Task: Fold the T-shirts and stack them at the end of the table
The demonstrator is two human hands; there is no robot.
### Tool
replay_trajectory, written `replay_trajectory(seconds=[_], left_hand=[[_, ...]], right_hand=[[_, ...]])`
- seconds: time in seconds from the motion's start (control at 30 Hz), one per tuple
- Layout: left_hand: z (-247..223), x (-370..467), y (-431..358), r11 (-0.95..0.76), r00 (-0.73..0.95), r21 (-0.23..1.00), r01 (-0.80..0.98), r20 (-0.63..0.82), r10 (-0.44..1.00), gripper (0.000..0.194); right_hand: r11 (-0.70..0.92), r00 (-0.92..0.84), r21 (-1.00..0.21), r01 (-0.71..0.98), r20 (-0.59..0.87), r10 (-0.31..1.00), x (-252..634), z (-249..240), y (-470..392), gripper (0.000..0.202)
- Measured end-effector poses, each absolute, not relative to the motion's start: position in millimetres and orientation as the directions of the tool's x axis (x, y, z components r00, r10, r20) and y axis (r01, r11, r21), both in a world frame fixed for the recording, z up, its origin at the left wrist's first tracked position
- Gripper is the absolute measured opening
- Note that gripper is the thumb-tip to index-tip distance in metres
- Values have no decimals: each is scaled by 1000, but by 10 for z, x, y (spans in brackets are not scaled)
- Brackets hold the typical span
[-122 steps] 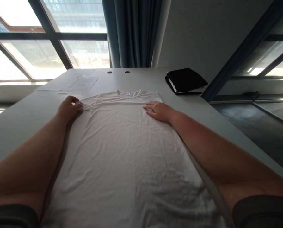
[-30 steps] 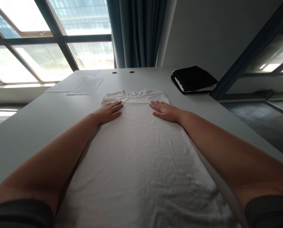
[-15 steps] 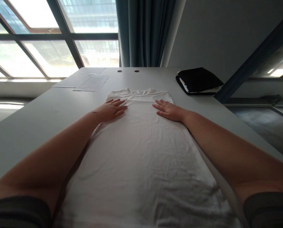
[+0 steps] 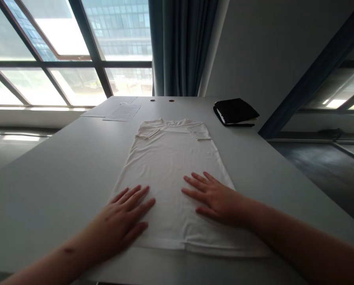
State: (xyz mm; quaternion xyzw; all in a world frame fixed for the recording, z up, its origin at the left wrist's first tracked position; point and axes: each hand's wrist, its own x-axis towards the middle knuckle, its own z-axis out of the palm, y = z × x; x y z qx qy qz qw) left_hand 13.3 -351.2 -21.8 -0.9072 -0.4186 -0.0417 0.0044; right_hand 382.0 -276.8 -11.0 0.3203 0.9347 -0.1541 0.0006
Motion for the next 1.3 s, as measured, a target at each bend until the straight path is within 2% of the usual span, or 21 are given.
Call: replay_trajectory(seconds=[0.1,0.3,0.43,0.53,0.67,0.87,1.03,1.13,1.2,1.3], left_hand=[[-306,-2,-3794,-586,580,31,810,109,807,68],[-419,-221,-3982,-389,369,58,919,216,904,56],[-397,-320,-4051,-190,153,130,973,252,956,52],[-343,-309,-4076,-79,29,178,981,267,963,50],[-297,-261,-4083,-65,5,209,976,275,961,47],[-272,-229,-4098,-25,-43,223,974,293,955,43],[-204,-187,-4134,85,-140,171,982,339,930,22],[-184,-191,-4135,64,-128,209,976,307,943,25],[-180,-189,-4134,48,-124,259,965,285,950,28],[-181,-166,-4148,133,-207,300,945,231,951,30]], right_hand=[[743,-804,-319,588,-133,579,3862,-91,-3150,67],[761,-807,-271,589,-143,574,3903,-154,-3224,66],[777,-818,-268,570,-93,568,3930,-202,-3241,65],[754,-787,-270,599,-23,617,3994,-225,-3275,62],[689,-709,-229,688,-11,705,4092,-302,-3281,64],[686,-702,-171,707,-55,710,4164,-370,-3235,66],[693,-722,-249,677,-41,690,3961,97,-2811,54],[712,-727,-253,656,44,685,3511,427,-2297,45],[706,-719,-242,666,45,694,3087,553,-1900,38],[655,-659,-184,733,48,751,2368,595,-1320,31]])
